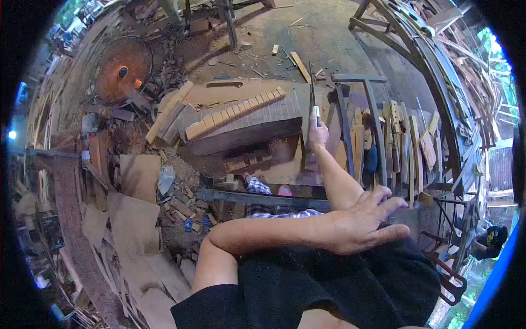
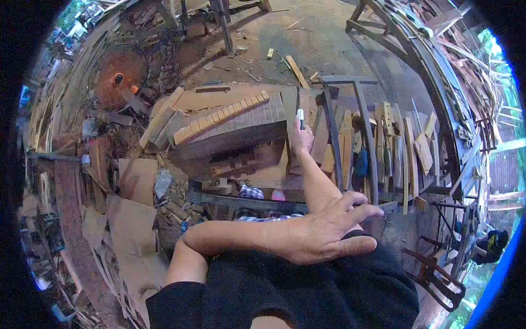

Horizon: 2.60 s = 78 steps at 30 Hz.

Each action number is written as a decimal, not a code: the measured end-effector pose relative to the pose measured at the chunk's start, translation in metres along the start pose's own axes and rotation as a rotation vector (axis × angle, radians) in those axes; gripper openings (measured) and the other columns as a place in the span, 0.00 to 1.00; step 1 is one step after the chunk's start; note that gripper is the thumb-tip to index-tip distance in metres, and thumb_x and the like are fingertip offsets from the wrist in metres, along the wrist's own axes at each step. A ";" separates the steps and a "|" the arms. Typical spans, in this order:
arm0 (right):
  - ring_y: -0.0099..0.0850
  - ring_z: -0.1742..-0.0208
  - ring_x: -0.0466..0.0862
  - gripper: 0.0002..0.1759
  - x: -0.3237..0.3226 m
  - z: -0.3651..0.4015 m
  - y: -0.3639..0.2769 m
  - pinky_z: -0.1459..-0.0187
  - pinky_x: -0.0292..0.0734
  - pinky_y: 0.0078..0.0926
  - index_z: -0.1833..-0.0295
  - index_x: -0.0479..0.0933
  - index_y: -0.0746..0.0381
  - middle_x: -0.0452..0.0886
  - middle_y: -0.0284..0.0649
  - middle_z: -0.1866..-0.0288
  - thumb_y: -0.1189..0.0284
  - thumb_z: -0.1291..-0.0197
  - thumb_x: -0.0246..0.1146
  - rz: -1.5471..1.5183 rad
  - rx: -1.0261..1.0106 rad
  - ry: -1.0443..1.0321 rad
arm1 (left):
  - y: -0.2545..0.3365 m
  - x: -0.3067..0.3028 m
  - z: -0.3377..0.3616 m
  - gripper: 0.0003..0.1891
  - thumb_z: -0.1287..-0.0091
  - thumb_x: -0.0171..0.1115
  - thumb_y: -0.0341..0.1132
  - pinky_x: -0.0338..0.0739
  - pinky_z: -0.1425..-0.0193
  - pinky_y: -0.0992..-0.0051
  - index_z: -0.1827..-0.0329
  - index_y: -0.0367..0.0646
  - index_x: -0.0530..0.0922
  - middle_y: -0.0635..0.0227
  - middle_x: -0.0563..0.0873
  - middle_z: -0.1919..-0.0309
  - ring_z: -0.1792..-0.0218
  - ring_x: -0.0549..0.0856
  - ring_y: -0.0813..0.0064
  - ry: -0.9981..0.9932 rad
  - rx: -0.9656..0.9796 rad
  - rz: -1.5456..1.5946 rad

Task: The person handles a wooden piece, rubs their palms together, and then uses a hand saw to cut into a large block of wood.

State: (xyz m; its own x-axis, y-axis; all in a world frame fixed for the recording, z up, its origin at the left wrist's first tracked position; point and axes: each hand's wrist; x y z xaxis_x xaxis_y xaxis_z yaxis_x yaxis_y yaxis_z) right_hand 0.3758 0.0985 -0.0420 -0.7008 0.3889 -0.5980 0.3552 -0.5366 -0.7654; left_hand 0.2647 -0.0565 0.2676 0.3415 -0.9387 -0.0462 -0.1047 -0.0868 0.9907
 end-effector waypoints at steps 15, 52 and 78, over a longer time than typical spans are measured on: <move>0.55 0.56 0.82 0.40 -0.006 0.005 -0.005 0.53 0.73 0.47 0.63 0.80 0.69 0.82 0.60 0.64 0.36 0.40 0.52 0.019 -0.061 0.040 | -0.066 -0.020 -0.001 0.34 0.30 0.53 0.58 0.58 0.29 0.55 0.31 0.43 0.63 0.44 0.62 0.36 0.36 0.66 0.45 0.136 0.057 -0.104; 0.58 0.54 0.80 0.40 -0.006 0.018 -0.016 0.51 0.72 0.47 0.63 0.79 0.69 0.81 0.63 0.62 0.37 0.40 0.53 0.018 -0.024 0.027 | -0.067 -0.029 -0.022 0.54 0.57 0.73 0.38 0.55 0.32 0.43 0.23 0.54 0.54 0.46 0.59 0.29 0.30 0.57 0.41 -0.073 -0.261 -0.773; 0.16 0.84 0.65 0.24 -0.063 0.057 0.003 0.82 0.58 0.19 0.68 0.72 0.60 0.66 0.25 0.84 0.50 0.31 0.56 -0.394 -0.011 -0.232 | -0.219 -0.207 0.152 0.36 0.40 0.67 0.49 0.60 0.33 0.47 0.30 0.52 0.64 0.55 0.65 0.33 0.33 0.65 0.52 0.808 -0.727 -1.045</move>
State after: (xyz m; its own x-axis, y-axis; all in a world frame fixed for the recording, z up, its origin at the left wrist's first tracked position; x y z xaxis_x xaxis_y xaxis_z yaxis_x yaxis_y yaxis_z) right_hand 0.3853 0.0300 0.0071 -0.9035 0.3829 -0.1925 0.0394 -0.3730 -0.9270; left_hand 0.0748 0.1056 0.0410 0.4008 -0.1089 -0.9097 0.8933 -0.1738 0.4144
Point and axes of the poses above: each hand's wrist, its own z-axis away from the middle knuckle, its own x-axis out of the palm, y = z × x
